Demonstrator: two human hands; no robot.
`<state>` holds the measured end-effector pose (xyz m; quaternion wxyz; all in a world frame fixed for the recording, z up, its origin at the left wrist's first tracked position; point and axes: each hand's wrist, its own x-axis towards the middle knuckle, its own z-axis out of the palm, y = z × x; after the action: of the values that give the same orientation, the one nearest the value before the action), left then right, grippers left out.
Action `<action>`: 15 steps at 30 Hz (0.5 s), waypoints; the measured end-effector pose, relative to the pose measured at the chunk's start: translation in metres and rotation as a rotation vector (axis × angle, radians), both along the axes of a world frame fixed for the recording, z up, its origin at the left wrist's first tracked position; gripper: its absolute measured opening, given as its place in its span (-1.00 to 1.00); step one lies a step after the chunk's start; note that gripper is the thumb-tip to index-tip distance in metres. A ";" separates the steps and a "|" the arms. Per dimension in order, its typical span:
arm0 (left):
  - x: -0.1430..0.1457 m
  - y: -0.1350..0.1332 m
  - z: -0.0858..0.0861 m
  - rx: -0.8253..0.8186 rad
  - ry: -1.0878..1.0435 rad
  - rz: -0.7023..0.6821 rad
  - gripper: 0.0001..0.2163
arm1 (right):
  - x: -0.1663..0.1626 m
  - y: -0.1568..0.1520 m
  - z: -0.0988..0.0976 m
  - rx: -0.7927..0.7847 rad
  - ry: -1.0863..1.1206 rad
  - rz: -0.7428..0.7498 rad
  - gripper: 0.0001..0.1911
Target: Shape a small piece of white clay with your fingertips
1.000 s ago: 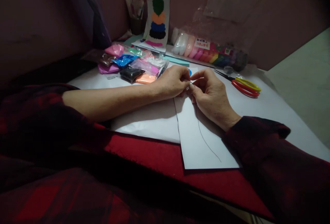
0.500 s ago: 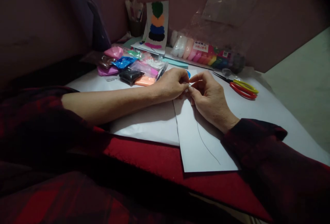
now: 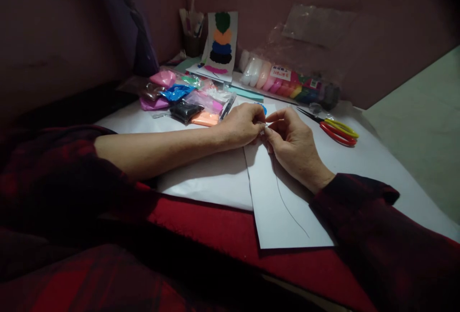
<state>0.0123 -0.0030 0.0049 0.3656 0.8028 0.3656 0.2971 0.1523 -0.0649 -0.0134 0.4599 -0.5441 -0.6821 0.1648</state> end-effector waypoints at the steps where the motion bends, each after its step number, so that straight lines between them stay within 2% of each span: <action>1: 0.000 0.000 0.000 0.002 -0.004 0.001 -0.94 | 0.000 0.000 0.000 -0.001 0.002 0.001 -0.86; 15: -0.001 -0.002 -0.003 -0.005 -0.038 0.002 -0.95 | 0.000 0.000 -0.002 -0.014 0.028 -0.001 -0.86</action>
<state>0.0116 -0.0048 0.0022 0.3743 0.7958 0.3600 0.3114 0.1520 -0.0650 -0.0152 0.4658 -0.5453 -0.6740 0.1771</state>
